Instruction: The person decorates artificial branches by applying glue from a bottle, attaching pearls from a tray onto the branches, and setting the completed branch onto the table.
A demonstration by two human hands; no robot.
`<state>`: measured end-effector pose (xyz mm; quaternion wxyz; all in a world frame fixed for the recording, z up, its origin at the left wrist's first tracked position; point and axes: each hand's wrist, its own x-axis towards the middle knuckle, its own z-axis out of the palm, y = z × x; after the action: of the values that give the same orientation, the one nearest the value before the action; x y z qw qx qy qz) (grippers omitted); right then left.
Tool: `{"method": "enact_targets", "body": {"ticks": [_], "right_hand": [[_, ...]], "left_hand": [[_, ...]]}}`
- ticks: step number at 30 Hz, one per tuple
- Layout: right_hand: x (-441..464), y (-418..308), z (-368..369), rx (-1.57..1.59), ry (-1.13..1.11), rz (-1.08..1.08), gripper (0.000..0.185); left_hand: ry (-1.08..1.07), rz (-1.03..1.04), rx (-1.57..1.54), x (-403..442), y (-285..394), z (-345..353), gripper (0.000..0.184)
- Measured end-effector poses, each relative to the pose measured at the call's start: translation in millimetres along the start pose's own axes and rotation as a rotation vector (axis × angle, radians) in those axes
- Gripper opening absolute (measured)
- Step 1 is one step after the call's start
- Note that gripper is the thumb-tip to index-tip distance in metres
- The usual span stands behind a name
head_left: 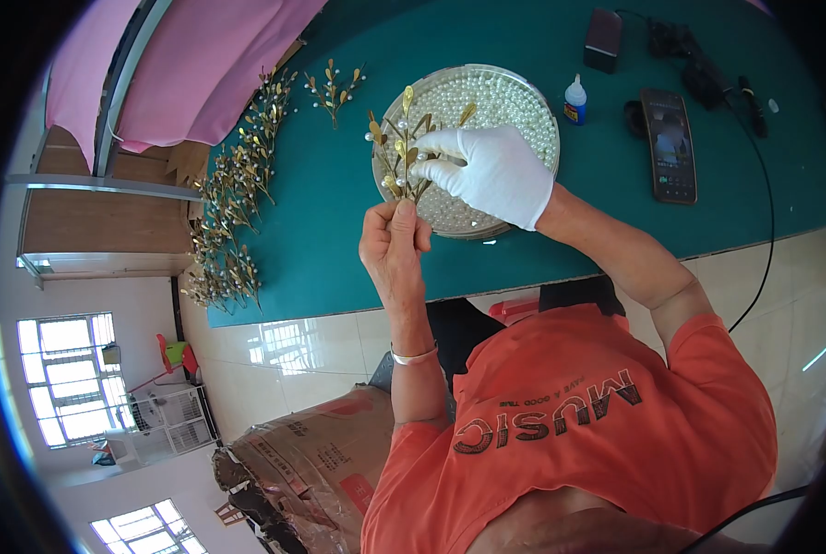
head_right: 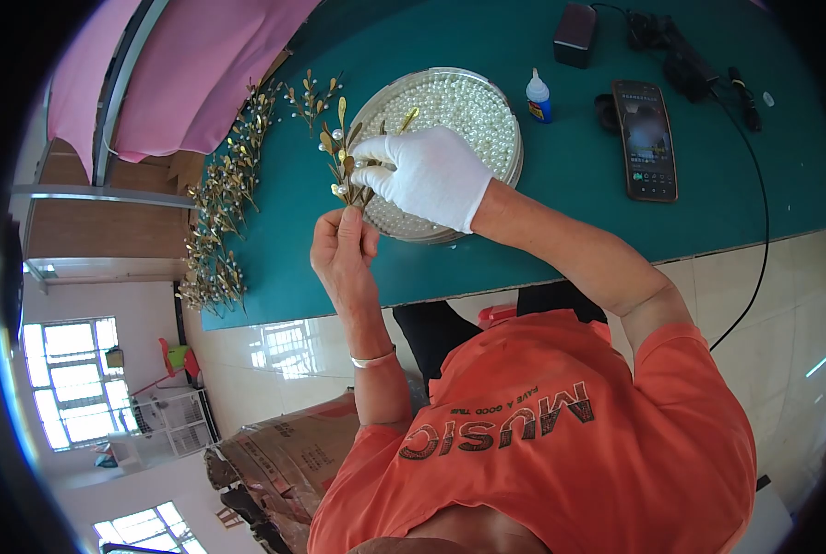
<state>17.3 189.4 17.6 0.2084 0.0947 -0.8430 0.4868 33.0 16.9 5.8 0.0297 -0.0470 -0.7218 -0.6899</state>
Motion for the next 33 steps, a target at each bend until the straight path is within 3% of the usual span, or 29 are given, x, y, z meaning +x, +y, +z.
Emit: {"method": "enact_targets", "body": {"ticks": [15, 22, 31, 33], "right_hand": [[0, -5, -1, -0.136, -0.066, 0.008, 0.032], [-4, -16, -11, -0.050, -0.098, 0.091, 0.037], [-16, -14, -19, 0.079, 0.187, -0.102, 0.034], [-16, -18, -25, 0.057, 0.132, -0.061, 0.033]], "left_hand": [[-0.048, -0.060, -0.086, 6, -12, -4, 0.021], [-0.054, -0.100, -0.201, 10, -19, -8, 0.022], [-0.115, -0.104, -0.359, 15, -23, -17, 0.024], [-0.097, -0.090, -0.329, 15, -20, -17, 0.025]]}}
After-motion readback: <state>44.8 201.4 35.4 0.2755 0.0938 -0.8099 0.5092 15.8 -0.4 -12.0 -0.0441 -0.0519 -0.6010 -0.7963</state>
